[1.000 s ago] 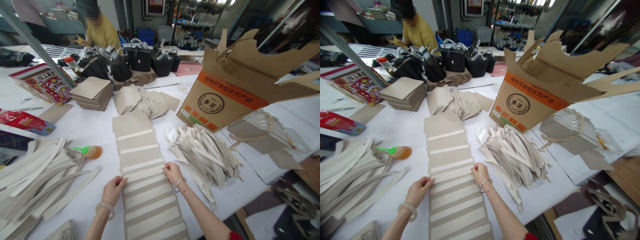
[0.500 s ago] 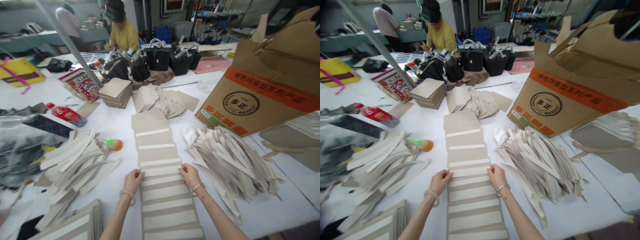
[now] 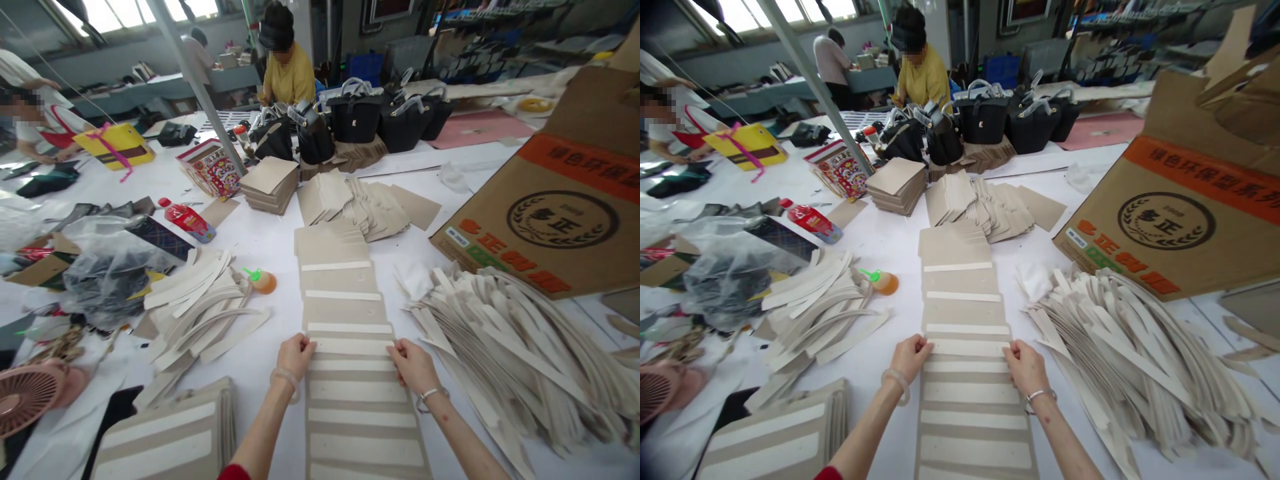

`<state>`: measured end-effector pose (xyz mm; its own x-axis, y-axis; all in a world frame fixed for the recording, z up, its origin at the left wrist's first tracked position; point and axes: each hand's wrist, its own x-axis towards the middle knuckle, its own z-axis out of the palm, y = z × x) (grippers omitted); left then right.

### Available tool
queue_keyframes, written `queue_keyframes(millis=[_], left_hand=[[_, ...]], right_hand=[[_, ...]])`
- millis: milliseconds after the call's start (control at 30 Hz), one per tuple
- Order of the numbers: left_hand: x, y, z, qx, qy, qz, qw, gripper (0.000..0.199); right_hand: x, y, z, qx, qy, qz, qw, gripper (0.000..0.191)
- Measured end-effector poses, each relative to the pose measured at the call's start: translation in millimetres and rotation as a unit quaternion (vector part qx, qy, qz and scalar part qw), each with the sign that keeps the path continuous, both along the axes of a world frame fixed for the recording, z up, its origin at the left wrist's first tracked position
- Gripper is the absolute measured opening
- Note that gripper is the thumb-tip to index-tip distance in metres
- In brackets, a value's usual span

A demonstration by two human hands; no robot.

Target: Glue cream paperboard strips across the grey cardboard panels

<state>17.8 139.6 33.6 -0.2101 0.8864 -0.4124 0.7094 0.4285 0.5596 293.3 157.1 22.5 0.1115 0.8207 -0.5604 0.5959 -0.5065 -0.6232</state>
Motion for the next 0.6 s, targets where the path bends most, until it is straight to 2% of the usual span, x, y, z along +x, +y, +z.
queue_keyframes(millis=[367,600], left_hand=[[0.4,-2.5,-8.5,-0.003,0.003,0.000,1.000,0.017],[1.6,-1.9,-5.5,-0.004,0.011,-0.004,1.000,0.017]], right_hand=[[-2.0,-0.1,5.1,0.005,-0.009,0.004,1.000,0.019],[-4.7,-0.3,7.6,0.012,-0.009,-0.002,1.000,0.019]])
